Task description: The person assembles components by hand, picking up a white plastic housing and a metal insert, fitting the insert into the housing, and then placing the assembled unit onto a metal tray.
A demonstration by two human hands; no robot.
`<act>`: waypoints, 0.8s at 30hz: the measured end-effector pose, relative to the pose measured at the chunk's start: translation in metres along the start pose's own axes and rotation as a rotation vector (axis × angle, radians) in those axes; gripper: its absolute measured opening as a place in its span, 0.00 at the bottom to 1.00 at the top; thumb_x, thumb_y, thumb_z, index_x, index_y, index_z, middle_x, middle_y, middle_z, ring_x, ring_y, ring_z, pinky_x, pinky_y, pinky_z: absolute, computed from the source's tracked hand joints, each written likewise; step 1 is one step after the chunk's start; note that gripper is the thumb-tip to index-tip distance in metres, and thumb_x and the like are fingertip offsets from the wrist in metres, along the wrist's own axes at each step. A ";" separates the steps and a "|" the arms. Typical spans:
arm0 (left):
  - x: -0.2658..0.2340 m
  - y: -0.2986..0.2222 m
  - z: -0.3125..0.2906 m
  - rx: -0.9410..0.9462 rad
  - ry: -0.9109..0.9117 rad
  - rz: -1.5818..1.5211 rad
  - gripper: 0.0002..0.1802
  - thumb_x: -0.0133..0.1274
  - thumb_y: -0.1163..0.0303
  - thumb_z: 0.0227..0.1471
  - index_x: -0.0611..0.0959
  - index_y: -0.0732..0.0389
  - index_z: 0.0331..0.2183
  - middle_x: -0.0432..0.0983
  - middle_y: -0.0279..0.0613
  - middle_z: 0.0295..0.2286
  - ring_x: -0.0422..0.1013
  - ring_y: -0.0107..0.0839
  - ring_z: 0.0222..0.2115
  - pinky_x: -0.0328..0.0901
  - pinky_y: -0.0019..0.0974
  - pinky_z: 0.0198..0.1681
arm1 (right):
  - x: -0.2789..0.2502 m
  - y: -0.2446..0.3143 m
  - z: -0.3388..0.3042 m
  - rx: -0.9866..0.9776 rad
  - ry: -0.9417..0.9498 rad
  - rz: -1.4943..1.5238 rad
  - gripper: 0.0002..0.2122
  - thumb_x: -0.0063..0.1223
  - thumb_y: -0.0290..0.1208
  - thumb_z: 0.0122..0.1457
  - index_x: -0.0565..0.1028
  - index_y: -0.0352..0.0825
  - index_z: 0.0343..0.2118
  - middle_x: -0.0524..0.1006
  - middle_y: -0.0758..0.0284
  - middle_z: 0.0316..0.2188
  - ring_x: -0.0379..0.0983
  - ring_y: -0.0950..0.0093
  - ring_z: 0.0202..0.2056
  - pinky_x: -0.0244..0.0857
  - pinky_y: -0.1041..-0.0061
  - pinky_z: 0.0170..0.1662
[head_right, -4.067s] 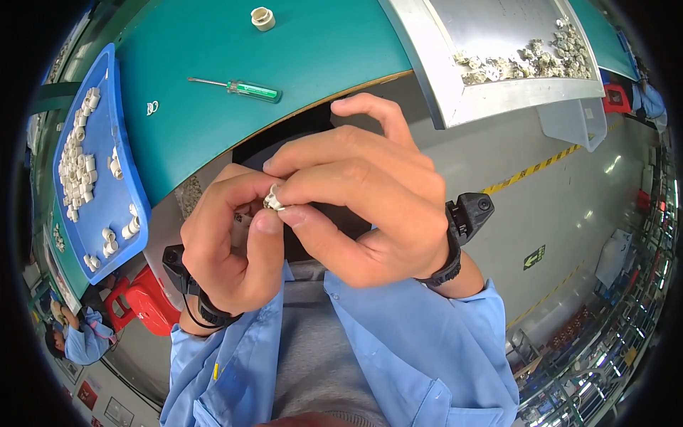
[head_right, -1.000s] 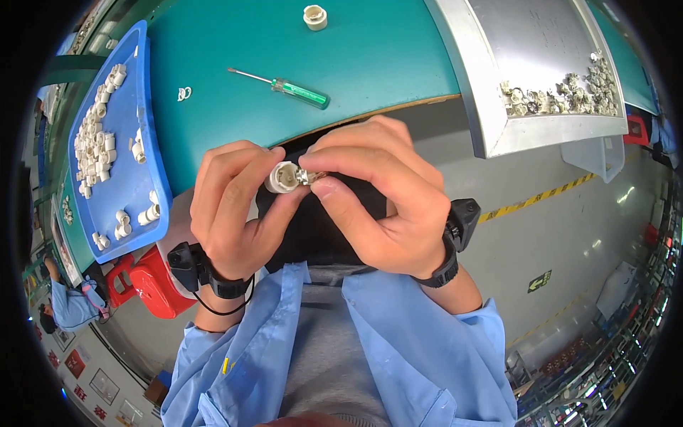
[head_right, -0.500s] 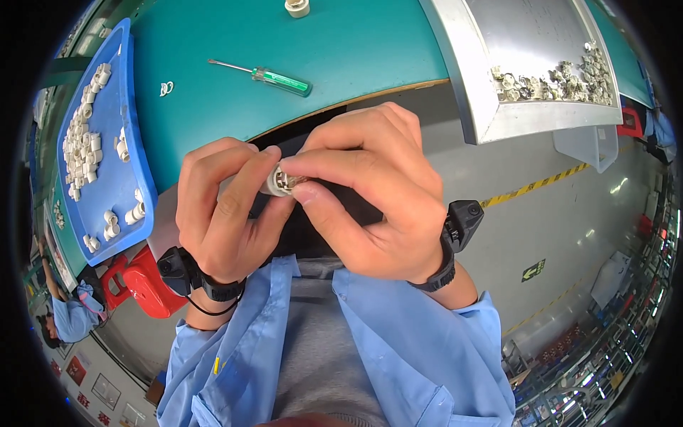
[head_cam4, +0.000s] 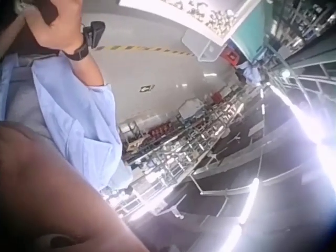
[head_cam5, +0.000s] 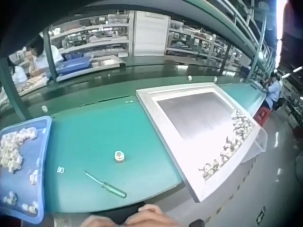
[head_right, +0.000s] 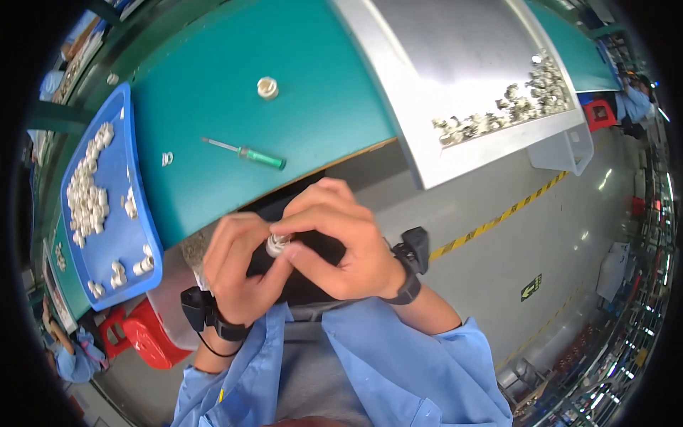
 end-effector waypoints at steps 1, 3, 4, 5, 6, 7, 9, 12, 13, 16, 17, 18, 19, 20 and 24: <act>0.001 0.006 -0.007 -0.146 0.035 -0.122 0.14 0.65 0.79 0.40 0.81 0.68 0.33 0.74 0.42 0.26 0.72 0.31 0.27 0.67 0.32 0.26 | 0.006 -0.005 -0.002 0.026 0.019 0.123 0.13 0.58 0.18 0.48 0.79 0.27 0.39 0.78 0.58 0.34 0.74 0.68 0.34 0.61 0.65 0.48; 0.009 0.015 -0.014 -0.289 0.071 -0.244 0.12 0.65 0.79 0.43 0.81 0.67 0.32 0.75 0.40 0.26 0.72 0.27 0.27 0.66 0.30 0.26 | 0.012 -0.013 -0.007 0.051 -0.019 0.227 0.14 0.58 0.18 0.47 0.79 0.27 0.40 0.78 0.58 0.34 0.73 0.69 0.34 0.62 0.67 0.47; 0.016 0.028 -0.026 -0.488 0.080 -0.418 0.10 0.64 0.78 0.46 0.80 0.66 0.32 0.75 0.38 0.26 0.70 0.23 0.26 0.64 0.28 0.26 | 0.017 -0.020 -0.013 0.095 -0.049 0.349 0.14 0.59 0.18 0.47 0.78 0.26 0.40 0.78 0.58 0.34 0.73 0.69 0.34 0.63 0.69 0.45; 0.025 0.038 -0.040 -0.692 0.085 -0.591 0.08 0.63 0.77 0.49 0.79 0.65 0.31 0.76 0.35 0.27 0.69 0.19 0.26 0.63 0.26 0.26 | 0.021 -0.028 -0.018 0.144 -0.079 0.473 0.15 0.59 0.18 0.47 0.78 0.26 0.41 0.78 0.58 0.34 0.72 0.70 0.34 0.64 0.71 0.44; 0.031 0.043 -0.058 -0.909 0.083 -0.758 0.07 0.62 0.77 0.52 0.78 0.64 0.30 0.76 0.33 0.27 0.68 0.15 0.26 0.62 0.24 0.26 | 0.027 -0.032 -0.024 0.161 -0.071 0.494 0.15 0.59 0.18 0.47 0.78 0.26 0.41 0.78 0.58 0.34 0.72 0.70 0.34 0.64 0.71 0.44; 0.031 0.043 -0.065 -0.938 0.074 -0.746 0.07 0.62 0.77 0.52 0.78 0.64 0.30 0.76 0.33 0.27 0.68 0.15 0.26 0.62 0.24 0.26 | 0.031 -0.036 -0.027 0.141 -0.065 0.390 0.15 0.61 0.18 0.47 0.78 0.26 0.41 0.78 0.58 0.33 0.72 0.70 0.33 0.64 0.72 0.42; 0.045 0.049 -0.071 -1.084 0.073 -0.970 0.07 0.60 0.76 0.55 0.77 0.63 0.30 0.76 0.29 0.27 0.66 0.12 0.27 0.60 0.22 0.26 | 0.038 -0.044 -0.029 0.096 -0.051 0.180 0.16 0.63 0.20 0.46 0.77 0.26 0.41 0.77 0.59 0.33 0.73 0.71 0.33 0.66 0.75 0.38; 0.050 0.060 -0.075 -1.164 0.051 -1.081 0.07 0.60 0.77 0.56 0.77 0.63 0.30 0.75 0.27 0.26 0.64 0.10 0.27 0.58 0.20 0.27 | 0.043 -0.049 -0.027 0.060 -0.028 0.111 0.17 0.64 0.21 0.46 0.77 0.26 0.41 0.77 0.59 0.32 0.72 0.72 0.31 0.65 0.76 0.34; 0.049 0.062 -0.074 -1.148 0.044 -1.087 0.06 0.59 0.77 0.56 0.77 0.63 0.30 0.74 0.26 0.26 0.63 0.10 0.26 0.57 0.20 0.27 | 0.045 -0.049 -0.026 0.033 -0.021 0.063 0.17 0.65 0.21 0.46 0.77 0.26 0.41 0.77 0.59 0.31 0.72 0.72 0.30 0.65 0.76 0.33; 0.050 0.058 -0.076 -1.114 0.012 -1.101 0.06 0.59 0.77 0.56 0.77 0.62 0.30 0.72 0.25 0.24 0.62 0.10 0.25 0.56 0.19 0.27 | 0.046 -0.049 -0.021 -0.096 -0.038 0.012 0.16 0.65 0.22 0.47 0.77 0.26 0.40 0.76 0.60 0.31 0.72 0.72 0.28 0.64 0.76 0.31; 0.049 0.056 -0.075 -1.083 -0.013 -1.104 0.06 0.59 0.77 0.56 0.77 0.62 0.30 0.71 0.24 0.24 0.61 0.10 0.24 0.55 0.19 0.27 | 0.045 -0.043 -0.022 -0.173 -0.049 -0.021 0.15 0.65 0.22 0.47 0.77 0.27 0.40 0.76 0.60 0.31 0.72 0.73 0.27 0.63 0.75 0.30; 0.047 0.053 -0.073 -1.050 -0.038 -1.106 0.06 0.59 0.77 0.56 0.77 0.62 0.30 0.69 0.24 0.23 0.60 0.11 0.24 0.55 0.20 0.27 | 0.046 -0.042 -0.023 -0.164 -0.045 -0.018 0.15 0.65 0.22 0.47 0.77 0.27 0.40 0.76 0.60 0.31 0.72 0.73 0.27 0.63 0.75 0.30; 0.048 0.052 -0.074 -1.054 -0.039 -1.109 0.06 0.59 0.77 0.56 0.77 0.62 0.30 0.69 0.24 0.23 0.60 0.11 0.24 0.55 0.20 0.27 | 0.045 -0.040 -0.024 -0.177 -0.070 -0.013 0.15 0.65 0.23 0.48 0.77 0.27 0.40 0.76 0.61 0.31 0.71 0.73 0.27 0.62 0.75 0.30; 0.048 0.049 -0.073 -1.039 -0.036 -1.107 0.05 0.59 0.77 0.56 0.78 0.63 0.30 0.69 0.24 0.23 0.59 0.11 0.24 0.55 0.20 0.27 | 0.044 -0.039 -0.025 -0.192 -0.094 -0.007 0.15 0.65 0.23 0.48 0.77 0.27 0.40 0.76 0.61 0.30 0.70 0.73 0.26 0.62 0.75 0.29; 0.044 0.042 -0.068 -0.964 -0.004 -1.067 0.04 0.58 0.77 0.56 0.78 0.65 0.32 0.68 0.26 0.24 0.59 0.14 0.24 0.55 0.22 0.27 | 0.042 -0.037 -0.031 -0.218 -0.153 0.035 0.15 0.65 0.24 0.49 0.77 0.27 0.40 0.75 0.62 0.29 0.68 0.74 0.24 0.59 0.73 0.29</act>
Point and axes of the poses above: each hand's wrist, its own z-axis towards the middle knuckle, its own x-axis out of the palm, y = z × x, the point moved 7 cm from there along z, towards the middle knuckle
